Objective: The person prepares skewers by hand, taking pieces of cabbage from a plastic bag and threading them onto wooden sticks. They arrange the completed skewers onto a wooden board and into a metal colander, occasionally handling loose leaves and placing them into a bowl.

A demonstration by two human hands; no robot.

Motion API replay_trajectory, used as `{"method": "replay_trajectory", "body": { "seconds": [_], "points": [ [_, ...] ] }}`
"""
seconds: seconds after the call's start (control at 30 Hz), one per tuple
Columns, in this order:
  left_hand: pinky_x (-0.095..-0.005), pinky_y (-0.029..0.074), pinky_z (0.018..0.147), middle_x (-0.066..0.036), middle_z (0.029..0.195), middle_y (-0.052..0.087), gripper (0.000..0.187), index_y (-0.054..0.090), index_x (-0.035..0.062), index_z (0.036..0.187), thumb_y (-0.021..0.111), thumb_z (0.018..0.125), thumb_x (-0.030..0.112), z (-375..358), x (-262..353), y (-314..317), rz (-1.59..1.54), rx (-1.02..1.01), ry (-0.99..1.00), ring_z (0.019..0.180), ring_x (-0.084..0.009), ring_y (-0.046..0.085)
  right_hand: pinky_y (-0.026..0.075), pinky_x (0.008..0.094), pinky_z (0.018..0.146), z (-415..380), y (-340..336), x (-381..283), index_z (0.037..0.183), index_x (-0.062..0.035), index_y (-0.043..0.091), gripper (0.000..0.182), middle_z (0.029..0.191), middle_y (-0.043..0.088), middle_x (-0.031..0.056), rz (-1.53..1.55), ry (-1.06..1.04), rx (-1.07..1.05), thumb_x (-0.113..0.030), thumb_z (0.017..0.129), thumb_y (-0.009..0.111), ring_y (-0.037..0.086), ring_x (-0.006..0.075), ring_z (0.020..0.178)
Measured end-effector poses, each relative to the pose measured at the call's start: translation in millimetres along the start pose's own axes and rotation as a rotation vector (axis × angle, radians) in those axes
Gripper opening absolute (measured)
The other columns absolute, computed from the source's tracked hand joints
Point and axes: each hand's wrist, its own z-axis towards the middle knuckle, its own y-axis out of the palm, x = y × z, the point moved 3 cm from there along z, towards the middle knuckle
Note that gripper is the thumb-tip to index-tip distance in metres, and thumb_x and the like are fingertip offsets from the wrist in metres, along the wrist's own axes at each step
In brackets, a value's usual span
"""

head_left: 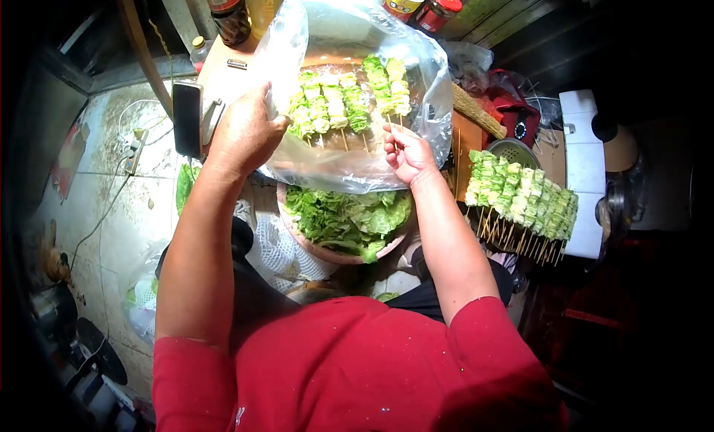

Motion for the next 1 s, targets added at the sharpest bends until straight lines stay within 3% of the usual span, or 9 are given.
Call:
{"method": "replay_trajectory", "body": {
  "seconds": [0.33,0.5,0.7,0.93,1.0],
  "points": [
    [-0.0372,0.046,0.088,-0.024,0.102,0.062,0.051,0.048,-0.0002,0.122,0.061,0.074,0.004,-2.0,-0.4,0.5,0.026,-0.063,-0.007,0.096,-0.033,0.062,0.043,0.0217,0.048,17.2,-16.9,18.3,0.104,-0.0052,0.06,0.017,0.078,0.061,0.0026,-0.247,0.146,0.065,-0.015,0.093,0.053,0.056,0.011,0.06],
    [-0.0377,0.046,0.088,-0.024,0.101,0.062,0.052,0.048,-0.0005,0.122,0.055,0.071,-0.003,-3.1,-4.1,1.9,0.002,-0.137,-0.004,0.098,-0.0355,0.06,0.047,0.0251,0.047,12.5,-2.1,9.4,0.109,-0.0053,0.057,0.02,0.075,0.061,0.0034,-0.659,0.122,0.232,-0.01,0.092,0.047,0.058,0.0118,0.06],
    [-0.038,0.045,0.088,-0.025,0.102,0.062,0.053,0.048,-0.0014,0.122,0.052,0.069,-0.006,-4.8,-7.7,2.1,0.011,-0.161,0.011,0.098,-0.0368,0.06,0.048,0.0244,0.047,15.2,-9.6,10.0,0.115,-0.0051,0.053,0.026,0.086,0.064,0.0071,-0.661,0.009,0.288,-0.007,0.091,0.044,0.061,0.0134,0.065],
    [-0.0384,0.045,0.086,-0.026,0.1,0.062,0.053,0.048,-0.0021,0.122,0.051,0.069,-0.006,-5.8,-9.1,3.3,0.02,-0.158,0.019,0.098,-0.0367,0.06,0.048,0.0252,0.047,10.5,-13.9,11.4,0.119,-0.0066,0.052,0.027,0.082,0.063,0.0079,-0.59,0.002,0.228,-0.009,0.094,0.042,0.061,0.0137,0.063],
    [-0.0384,0.045,0.087,-0.026,0.1,0.062,0.052,0.048,-0.0022,0.122,0.051,0.069,-0.006,-6.5,-5.7,3.0,0.029,-0.175,0.007,0.097,-0.037,0.06,0.046,0.0271,0.045,17.1,-15.9,13.3,0.117,-0.0066,0.054,0.025,0.08,0.063,0.0083,-0.653,0.096,0.215,-0.011,0.094,0.042,0.06,0.015,0.058]
  ]
}}
